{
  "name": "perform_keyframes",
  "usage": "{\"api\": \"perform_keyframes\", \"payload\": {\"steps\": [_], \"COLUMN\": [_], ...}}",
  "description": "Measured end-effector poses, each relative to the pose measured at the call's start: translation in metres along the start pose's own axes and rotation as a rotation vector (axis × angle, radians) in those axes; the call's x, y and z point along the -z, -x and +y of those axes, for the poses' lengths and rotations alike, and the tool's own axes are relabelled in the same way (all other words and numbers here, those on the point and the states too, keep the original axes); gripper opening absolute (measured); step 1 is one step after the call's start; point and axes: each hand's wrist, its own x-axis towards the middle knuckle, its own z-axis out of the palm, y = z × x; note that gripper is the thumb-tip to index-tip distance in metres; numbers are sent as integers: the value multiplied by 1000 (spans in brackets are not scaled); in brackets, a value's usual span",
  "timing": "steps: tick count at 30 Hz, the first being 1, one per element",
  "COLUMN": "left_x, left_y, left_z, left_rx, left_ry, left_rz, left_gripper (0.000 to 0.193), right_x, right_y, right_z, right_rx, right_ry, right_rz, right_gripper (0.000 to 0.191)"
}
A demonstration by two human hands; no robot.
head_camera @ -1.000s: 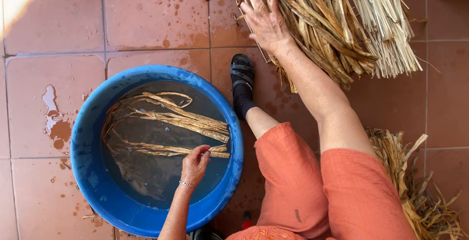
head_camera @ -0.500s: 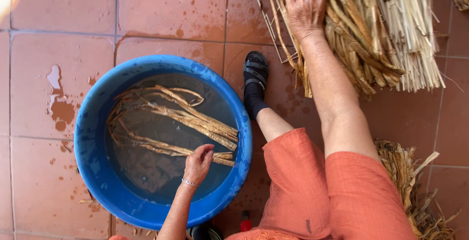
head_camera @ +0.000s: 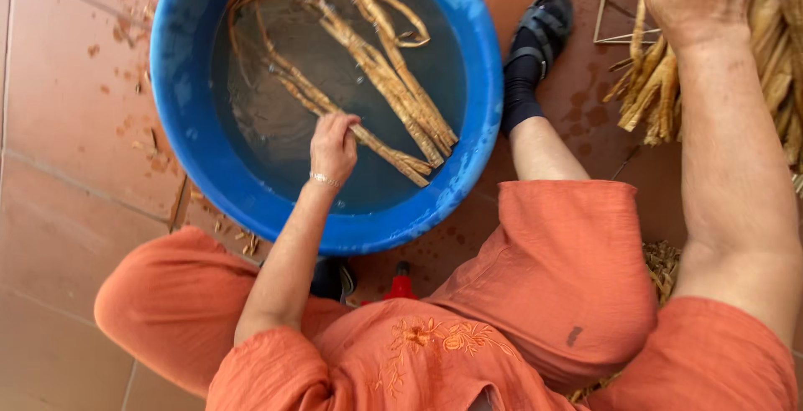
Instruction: The person sits cross-legged on a tiled floor and repeatedly submerges bundles of dried plant strips into a blue basin of water. They agitate the strips by hand, separate individual strands, and place the wetted bundles onto a nearby pile.
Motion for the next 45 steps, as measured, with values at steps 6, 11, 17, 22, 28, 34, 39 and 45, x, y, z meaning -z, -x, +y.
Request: {"api": "perform_keyframes", "payload": {"steps": [6,11,17,22,28,34,39,45], "left_x": [-7,-21,-7,-1,-12,-16,8,36], "left_y": [10,23,49,74,89,65,44,33], "left_z": [-9,-48,-61,-34,-31,-14,12,17], "left_rx": [-398,38,326,357,468,590,670,783], "left_ry": [-337,-552,-25,210,178,991,1199,1225], "left_rz": [-129,-530,77,74,-396,-339,-436,-525], "left_gripper": [32,19,17,17,41,47,54,65], "right_x": [88,108,115,118,118,120,116,125], "right_y": [-37,-38,-24,-28,-27,-24,-17,-9], "right_z": [-134,-280,-387,-443,-448,-443,-432,-428], "right_rx": [331,335,-380,-1122,-1313,-1331,-1335,-1224], "right_ry": [-435,-724,-1407,-1980,-2177,-2011,-2094,-2180], "right_rz": [57,-327,-1142,-914,-659,-575,-414,-296], "right_gripper": [10,23,38,47,31,20,18,16]}}
